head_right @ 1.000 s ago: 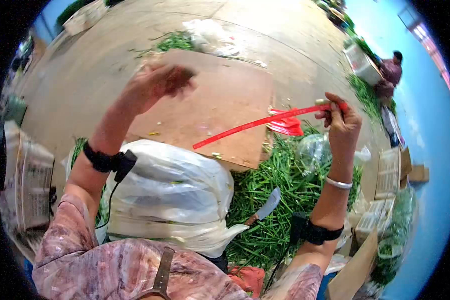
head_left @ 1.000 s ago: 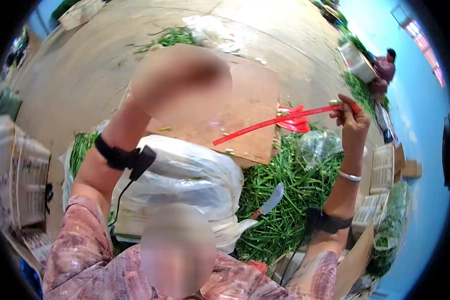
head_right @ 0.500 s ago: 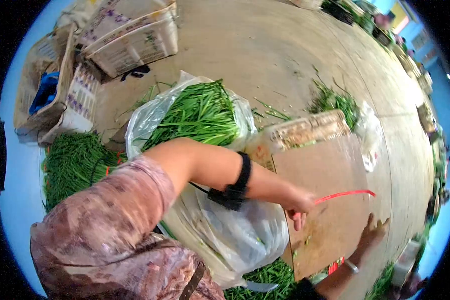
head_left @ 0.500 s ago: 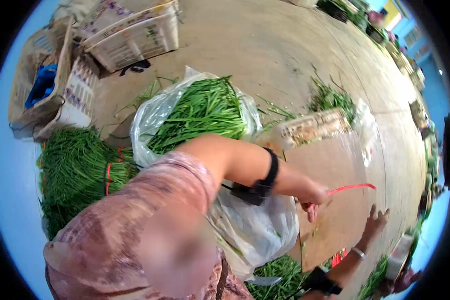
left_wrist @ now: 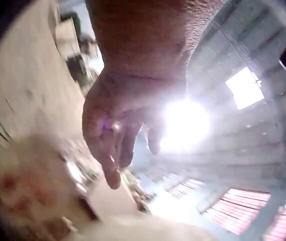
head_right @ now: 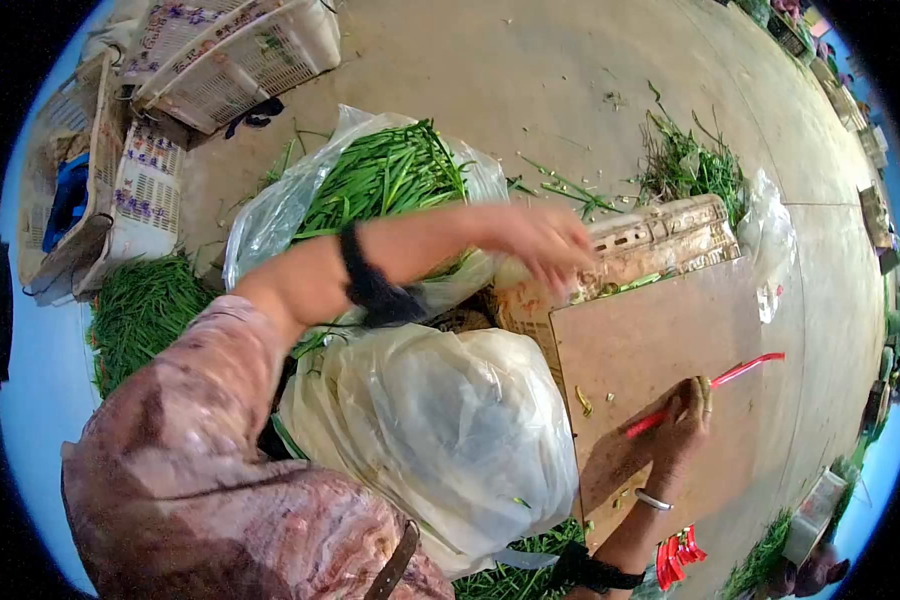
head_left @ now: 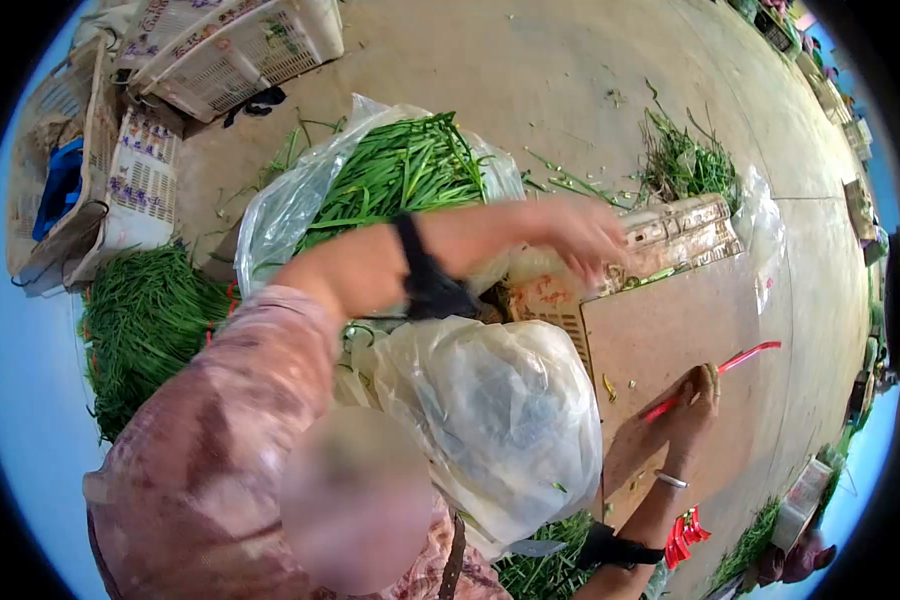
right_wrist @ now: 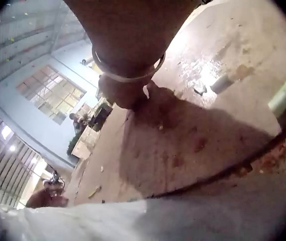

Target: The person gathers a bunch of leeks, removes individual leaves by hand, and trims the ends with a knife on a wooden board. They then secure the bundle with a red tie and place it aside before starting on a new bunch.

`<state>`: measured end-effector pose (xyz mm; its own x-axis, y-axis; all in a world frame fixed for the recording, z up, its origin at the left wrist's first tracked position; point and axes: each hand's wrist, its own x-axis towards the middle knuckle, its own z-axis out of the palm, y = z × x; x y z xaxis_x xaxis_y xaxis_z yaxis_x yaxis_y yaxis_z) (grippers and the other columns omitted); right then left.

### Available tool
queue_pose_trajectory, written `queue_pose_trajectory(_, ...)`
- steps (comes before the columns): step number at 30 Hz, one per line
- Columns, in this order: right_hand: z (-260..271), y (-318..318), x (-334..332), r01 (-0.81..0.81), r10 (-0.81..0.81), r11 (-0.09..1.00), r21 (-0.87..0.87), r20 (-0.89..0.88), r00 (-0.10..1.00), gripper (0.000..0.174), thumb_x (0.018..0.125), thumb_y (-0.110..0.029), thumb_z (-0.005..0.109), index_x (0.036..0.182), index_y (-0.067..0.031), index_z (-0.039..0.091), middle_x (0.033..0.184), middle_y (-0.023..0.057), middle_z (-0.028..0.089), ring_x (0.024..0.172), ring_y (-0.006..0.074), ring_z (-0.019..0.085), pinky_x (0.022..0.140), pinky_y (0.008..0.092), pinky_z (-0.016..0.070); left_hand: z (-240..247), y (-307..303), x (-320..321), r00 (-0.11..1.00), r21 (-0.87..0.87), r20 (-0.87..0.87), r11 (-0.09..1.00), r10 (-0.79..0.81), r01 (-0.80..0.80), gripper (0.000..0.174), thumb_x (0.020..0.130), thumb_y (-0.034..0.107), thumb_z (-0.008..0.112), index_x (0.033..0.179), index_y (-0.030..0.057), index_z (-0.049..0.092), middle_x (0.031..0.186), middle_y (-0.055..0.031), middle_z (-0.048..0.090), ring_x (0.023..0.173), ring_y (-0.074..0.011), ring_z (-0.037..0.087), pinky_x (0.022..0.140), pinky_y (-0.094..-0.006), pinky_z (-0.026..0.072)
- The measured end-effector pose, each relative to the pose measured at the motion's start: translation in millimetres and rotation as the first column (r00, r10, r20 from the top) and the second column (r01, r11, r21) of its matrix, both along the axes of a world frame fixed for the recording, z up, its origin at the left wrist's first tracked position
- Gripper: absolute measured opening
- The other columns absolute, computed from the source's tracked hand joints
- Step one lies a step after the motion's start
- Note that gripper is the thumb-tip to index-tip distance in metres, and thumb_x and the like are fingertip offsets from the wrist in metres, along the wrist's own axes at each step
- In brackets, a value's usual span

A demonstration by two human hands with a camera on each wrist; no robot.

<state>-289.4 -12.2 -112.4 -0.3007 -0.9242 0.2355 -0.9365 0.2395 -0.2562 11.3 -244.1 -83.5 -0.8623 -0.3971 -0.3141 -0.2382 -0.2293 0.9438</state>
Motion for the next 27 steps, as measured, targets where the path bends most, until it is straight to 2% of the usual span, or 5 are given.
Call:
queue_pose_trajectory(3, 8, 7, -4, 0.032, -0.032, 0.999, 0.028, 0.02, 0.999, 0.035, 0.08, -0.002, 0.056, 0.116, -0.0002, 0.053, 0.126, 0.0162, 0.048, 0.117, 0.0297, 0.046, 0.097, 0.0361, 0.0393, -36, -52, 99, 0.847, -0.648, 0.46, 0.753, 0.264, 0.117, 0.054, 0.073, 0.04, 0.067, 0.101, -0.0053, 0.059, 0.087, -0.0184, 0.062, 0.076, -0.0234, 0.063, 0.067, -0.032, 0.0491)
queue_pose_trajectory(9, 29, 11, 9, 0.098, -0.105, 0.993, -0.069, -0.11, 0.988, 0.032, 0.085, -0.003, 0.052, 0.117, -0.0013, 0.054, 0.131, 0.016, 0.045, 0.121, 0.0294, 0.044, 0.098, 0.0365, 0.0375, -135, -10, 110, 0.582, -0.704, 0.656, 0.667, 0.481, 0.242, 0.11, 0.057, 0.063, 0.07, 0.131, -0.0076, 0.029, 0.131, -0.0259, 0.035, 0.123, -0.0372, 0.033, 0.1, -0.0461, 0.0311)
queue_pose_trajectory(15, 60, 10, 43, 0.122, -0.127, 0.992, -0.042, -0.149, 0.981, 0.033, 0.084, -0.003, 0.052, 0.117, -0.0012, 0.054, 0.128, 0.0175, 0.047, 0.119, 0.0302, 0.045, 0.098, 0.0369, 0.0369, -247, 22, 87, 0.456, -0.73, 0.551, 0.139, 0.699, 0.669, 0.063, 0.08, 0.03, 0.057, 0.125, -0.01, 0.037, 0.136, -0.0309, 0.027, 0.129, -0.0434, 0.023, 0.103, -0.0549, 0.0207)
queue_pose_trajectory(17, 56, 10, 48, 0.112, -0.115, 0.993, -0.026, -0.139, 0.984, 0.033, 0.084, -0.003, 0.053, 0.116, -0.001, 0.054, 0.127, 0.0181, 0.048, 0.119, 0.0308, 0.045, 0.098, 0.0372, 0.0372, -206, 43, 74, 0.553, -0.836, 0.548, 0.412, 0.627, 0.362, 0.048, 0.082, 0.015, 0.046, 0.123, -0.0093, 0.041, 0.134, -0.0316, 0.03, 0.129, -0.0463, 0.022, 0.104, -0.0585, 0.013)
queue_pose_trajectory(27, 66, -9, 77, 0.073, -0.075, 0.997, -0.035, -0.05, 0.996, 0.03, 0.082, 0.0, 0.054, 0.112, 0.0006, 0.056, 0.12, 0.0173, 0.053, 0.112, 0.0302, 0.05, 0.093, 0.0366, 0.0414, -187, 63, 82, 0.615, -0.94, 0.329, 0.309, 0.717, 0.142, 0.064, 0.065, 0.028, 0.075, 0.115, -0.0014, 0.048, 0.131, -0.0227, 0.03, 0.127, -0.0362, 0.025, 0.096, -0.0543, 0.0279)
